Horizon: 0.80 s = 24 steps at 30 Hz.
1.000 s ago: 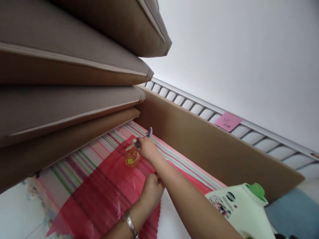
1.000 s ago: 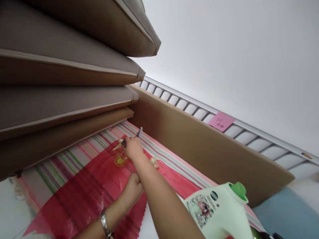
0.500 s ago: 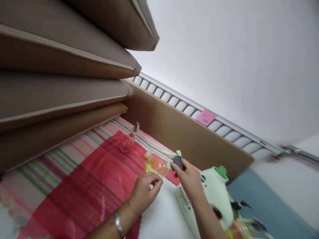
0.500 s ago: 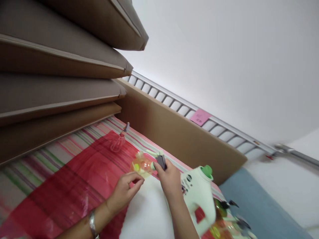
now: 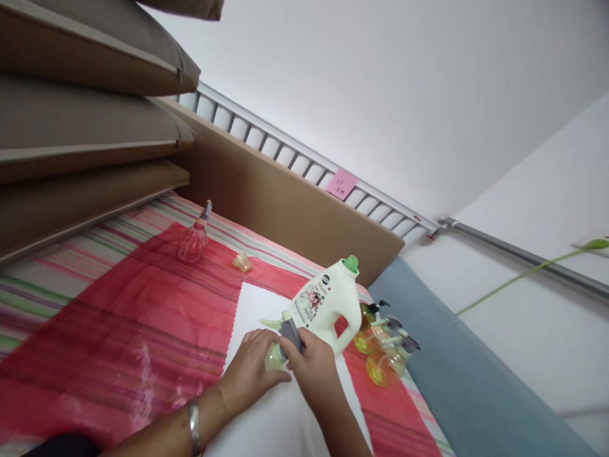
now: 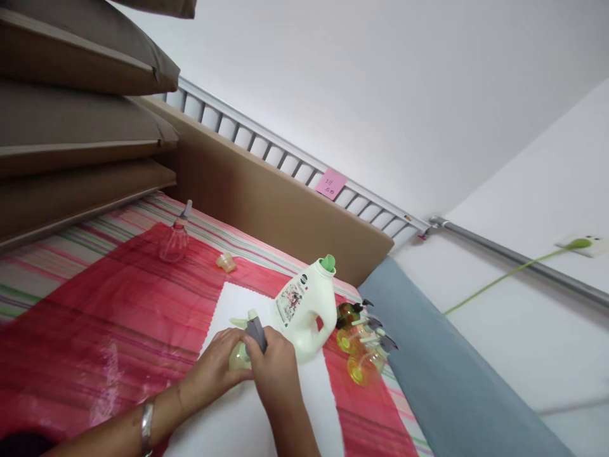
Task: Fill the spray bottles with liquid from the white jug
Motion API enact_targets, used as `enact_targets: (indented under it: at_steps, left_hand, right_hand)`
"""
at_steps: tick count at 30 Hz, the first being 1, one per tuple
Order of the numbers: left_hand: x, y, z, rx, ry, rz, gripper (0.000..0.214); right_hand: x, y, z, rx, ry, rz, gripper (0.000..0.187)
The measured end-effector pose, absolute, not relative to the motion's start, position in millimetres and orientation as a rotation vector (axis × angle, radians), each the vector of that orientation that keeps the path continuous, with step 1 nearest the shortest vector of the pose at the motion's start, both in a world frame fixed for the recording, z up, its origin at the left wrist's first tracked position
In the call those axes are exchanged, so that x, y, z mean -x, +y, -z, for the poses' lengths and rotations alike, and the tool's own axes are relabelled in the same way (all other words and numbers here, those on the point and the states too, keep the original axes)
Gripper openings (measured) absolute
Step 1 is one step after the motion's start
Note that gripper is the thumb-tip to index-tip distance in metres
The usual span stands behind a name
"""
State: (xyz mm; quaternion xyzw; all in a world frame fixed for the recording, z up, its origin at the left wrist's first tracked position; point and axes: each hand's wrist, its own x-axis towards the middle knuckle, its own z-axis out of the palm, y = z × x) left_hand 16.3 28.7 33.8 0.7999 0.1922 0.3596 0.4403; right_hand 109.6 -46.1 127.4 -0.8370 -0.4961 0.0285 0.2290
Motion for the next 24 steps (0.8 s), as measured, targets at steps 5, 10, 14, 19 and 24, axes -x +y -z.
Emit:
enact_targets:
  at_steps: [5, 10, 14, 19, 24]
  left_hand:
    - [-17, 34, -34, -1.984, 0.521, -0.889, 0.024]
    - [-11, 45, -40, -1.883, 0.341, -0.787, 0.024]
    - [-6, 54, -44, -1.795, 0.229, -0.651, 0.026]
    - [-9, 49, -46, -1.805, 0.303, -0.750, 0.018]
    - [-17, 32, -34, -1.890, 0.562, -0.902, 0.017]
  right_hand:
    - [-103, -39, -123, 2.382, -1.423, -0.025, 0.031]
    - [-107, -36, -118, 2.344, -1.441, -0.013, 0.027]
    - [-110, -38, -114, 2.327, -1.460, -0.030, 0.025]
    - [-108, -40, -114, 2.350, -1.489, 0.001, 0.025]
    - [-100, -36, -116, 2.376, -1.487, 0.064, 0.024]
